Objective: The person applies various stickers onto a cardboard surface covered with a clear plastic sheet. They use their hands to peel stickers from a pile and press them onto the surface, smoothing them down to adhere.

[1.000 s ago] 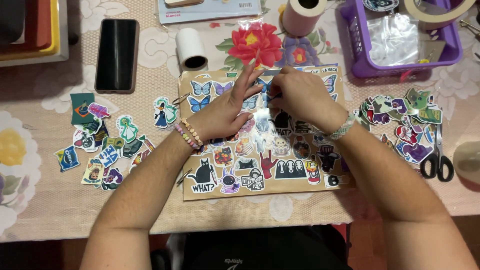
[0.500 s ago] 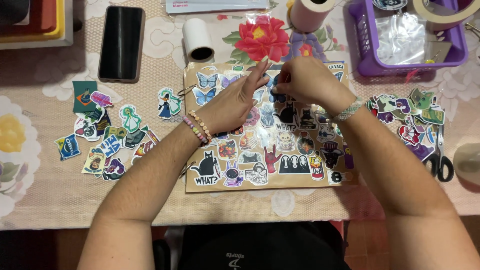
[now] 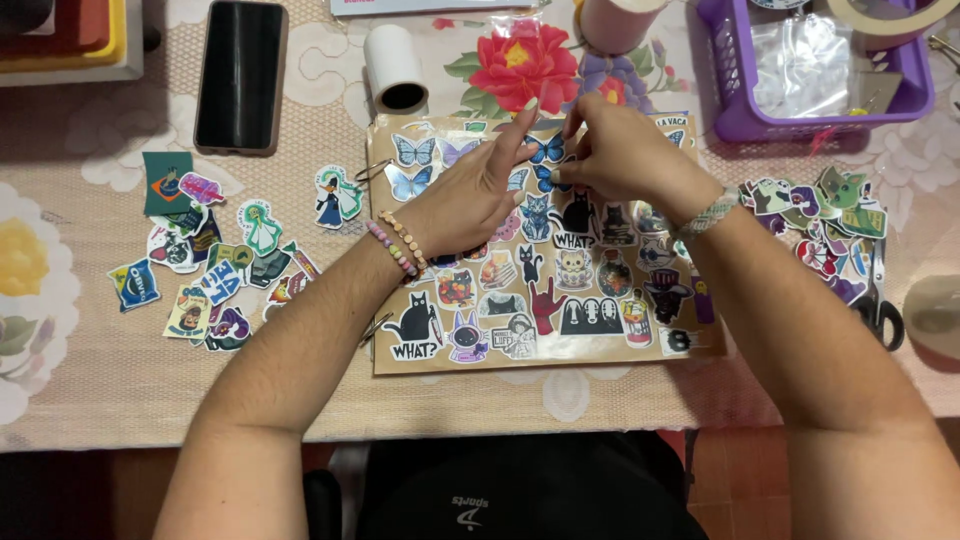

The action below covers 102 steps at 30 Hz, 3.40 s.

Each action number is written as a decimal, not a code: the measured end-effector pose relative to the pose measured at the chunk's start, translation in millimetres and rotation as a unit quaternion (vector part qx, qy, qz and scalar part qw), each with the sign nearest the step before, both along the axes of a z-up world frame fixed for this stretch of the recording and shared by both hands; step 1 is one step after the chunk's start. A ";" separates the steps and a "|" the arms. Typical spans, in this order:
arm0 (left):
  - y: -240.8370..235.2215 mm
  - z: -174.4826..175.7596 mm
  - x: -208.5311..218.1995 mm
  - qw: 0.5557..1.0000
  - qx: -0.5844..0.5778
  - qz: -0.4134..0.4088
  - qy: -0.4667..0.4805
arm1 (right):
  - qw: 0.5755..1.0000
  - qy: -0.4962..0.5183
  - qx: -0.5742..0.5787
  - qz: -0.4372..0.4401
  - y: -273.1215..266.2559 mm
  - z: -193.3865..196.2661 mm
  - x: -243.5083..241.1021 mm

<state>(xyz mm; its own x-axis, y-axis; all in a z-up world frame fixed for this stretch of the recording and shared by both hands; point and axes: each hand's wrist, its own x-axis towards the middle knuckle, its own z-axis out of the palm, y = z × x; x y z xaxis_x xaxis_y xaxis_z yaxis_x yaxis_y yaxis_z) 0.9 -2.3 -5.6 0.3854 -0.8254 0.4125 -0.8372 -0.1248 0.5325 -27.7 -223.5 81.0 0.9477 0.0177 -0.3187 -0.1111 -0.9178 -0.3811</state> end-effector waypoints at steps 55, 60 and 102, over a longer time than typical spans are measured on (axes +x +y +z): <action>-15.0 10.4 4.6 0.999 -0.029 -0.028 0.007 | 0.992 -0.037 -0.098 0.063 -11.5 -0.1 -17.4; -30.4 15.8 3.1 1.000 -0.002 -0.020 -0.022 | 0.999 0.020 -0.046 -0.016 -14.8 -12.6 4.7; 0.7 18.4 6.3 0.984 -0.034 0.003 0.176 | 0.917 0.093 0.318 -0.222 1.1 -6.8 -13.9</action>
